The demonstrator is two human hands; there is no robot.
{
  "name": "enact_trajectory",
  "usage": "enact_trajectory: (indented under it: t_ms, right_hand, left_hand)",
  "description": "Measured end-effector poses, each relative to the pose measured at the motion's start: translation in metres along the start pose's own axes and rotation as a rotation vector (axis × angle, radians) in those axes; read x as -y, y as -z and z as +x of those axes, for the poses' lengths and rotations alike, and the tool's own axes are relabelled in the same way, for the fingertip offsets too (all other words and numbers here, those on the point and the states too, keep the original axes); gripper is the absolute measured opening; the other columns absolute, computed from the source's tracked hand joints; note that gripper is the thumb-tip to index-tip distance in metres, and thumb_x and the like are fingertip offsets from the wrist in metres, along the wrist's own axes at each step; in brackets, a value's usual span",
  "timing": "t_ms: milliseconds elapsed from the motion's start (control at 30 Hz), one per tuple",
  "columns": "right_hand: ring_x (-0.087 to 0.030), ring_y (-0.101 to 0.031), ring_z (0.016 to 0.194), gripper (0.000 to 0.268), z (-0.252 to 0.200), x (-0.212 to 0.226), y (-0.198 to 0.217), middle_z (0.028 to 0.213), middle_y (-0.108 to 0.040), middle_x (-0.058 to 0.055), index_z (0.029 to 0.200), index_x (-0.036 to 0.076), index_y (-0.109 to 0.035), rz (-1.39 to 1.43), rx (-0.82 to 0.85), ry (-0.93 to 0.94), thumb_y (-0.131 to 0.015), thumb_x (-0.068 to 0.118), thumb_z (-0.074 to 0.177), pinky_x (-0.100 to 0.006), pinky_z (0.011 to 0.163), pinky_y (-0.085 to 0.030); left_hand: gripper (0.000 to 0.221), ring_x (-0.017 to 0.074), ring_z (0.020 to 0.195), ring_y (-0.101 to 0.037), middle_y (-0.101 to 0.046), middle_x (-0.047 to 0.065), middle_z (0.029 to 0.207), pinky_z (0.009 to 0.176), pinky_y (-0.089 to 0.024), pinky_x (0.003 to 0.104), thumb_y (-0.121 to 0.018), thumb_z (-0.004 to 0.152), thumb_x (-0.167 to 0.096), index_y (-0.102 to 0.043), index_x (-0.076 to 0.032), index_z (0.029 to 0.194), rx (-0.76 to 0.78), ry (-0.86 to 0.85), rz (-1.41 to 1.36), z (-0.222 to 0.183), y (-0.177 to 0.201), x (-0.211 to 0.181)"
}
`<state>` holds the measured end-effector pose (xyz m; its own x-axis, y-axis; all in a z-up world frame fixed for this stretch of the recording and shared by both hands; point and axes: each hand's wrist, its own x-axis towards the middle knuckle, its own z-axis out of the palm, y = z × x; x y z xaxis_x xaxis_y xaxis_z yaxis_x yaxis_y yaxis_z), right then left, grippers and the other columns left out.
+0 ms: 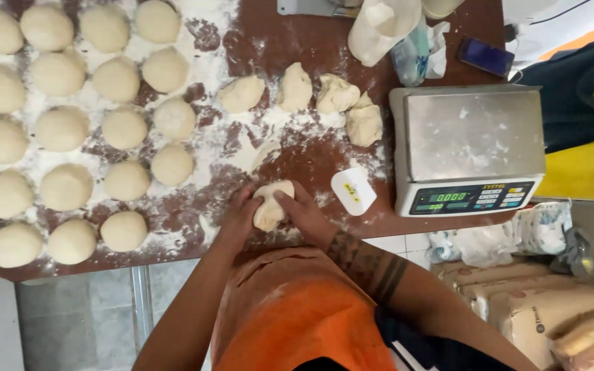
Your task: The person is portioning dough from a larger mass, shaping it into uniform balls on a floured table, weighing some pieces on a digital scale for consistency, and then covering the arranged dough balls with a large plastic sheet.
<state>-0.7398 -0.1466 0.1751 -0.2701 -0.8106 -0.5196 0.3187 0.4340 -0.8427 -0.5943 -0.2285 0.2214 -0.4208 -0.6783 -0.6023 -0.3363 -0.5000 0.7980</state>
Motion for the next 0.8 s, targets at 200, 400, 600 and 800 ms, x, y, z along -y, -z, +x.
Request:
enact_trajectory:
  t_ms: [200,400,600,800]
  right_hand:
    - [-0.036,-0.071,0.110,0.053,0.024,0.026,0.021,0.109,-0.073,-0.020,0.129,0.022,-0.065,-0.384,0.034,-0.045,-0.063,0.061,0.094,-0.045,0.094,-0.055]
    - [-0.040,-0.060,0.120,0.067,0.020,0.031,0.064,0.127,-0.061,-0.029,0.143,0.001,-0.048,-0.057,-0.031,0.137,-0.046,0.056,0.106,-0.054,0.112,-0.041]
    - [-0.019,-0.063,0.105,0.060,0.026,0.044,0.072,0.124,-0.064,-0.008,0.141,0.015,-0.054,0.002,0.200,0.083,-0.047,0.057,0.099,-0.032,0.083,-0.052]
    - [-0.023,-0.060,0.069,0.074,0.076,0.028,0.069,0.081,-0.061,-0.010,0.090,0.009,-0.063,-0.309,0.007,0.339,-0.015,0.062,0.106,-0.035,0.054,-0.043]
  left_hand:
    - [0.054,0.0335,0.131,-0.052,-0.053,0.026,0.143,0.108,-0.044,0.043,-0.050,0.097,-0.033,-0.059,-0.018,0.148,-0.197,-0.053,-0.036,0.048,-0.058,0.027]
    - [0.061,0.0274,0.089,-0.070,-0.069,0.020,0.103,0.085,-0.059,0.043,-0.067,0.103,-0.058,-0.065,0.000,0.122,-0.655,-0.014,-0.327,0.057,-0.085,0.016]
    - [0.043,0.0196,0.093,-0.066,-0.071,0.008,0.108,0.078,-0.054,0.032,-0.055,0.104,-0.041,-0.069,-0.007,0.124,-0.519,0.116,-0.262,0.056,-0.109,-0.015]
    - [0.074,0.0373,0.127,-0.052,-0.043,0.021,0.145,0.095,-0.055,0.048,-0.045,0.091,-0.056,-0.034,-0.018,0.153,-0.319,0.065,-0.141,0.050,-0.108,-0.041]
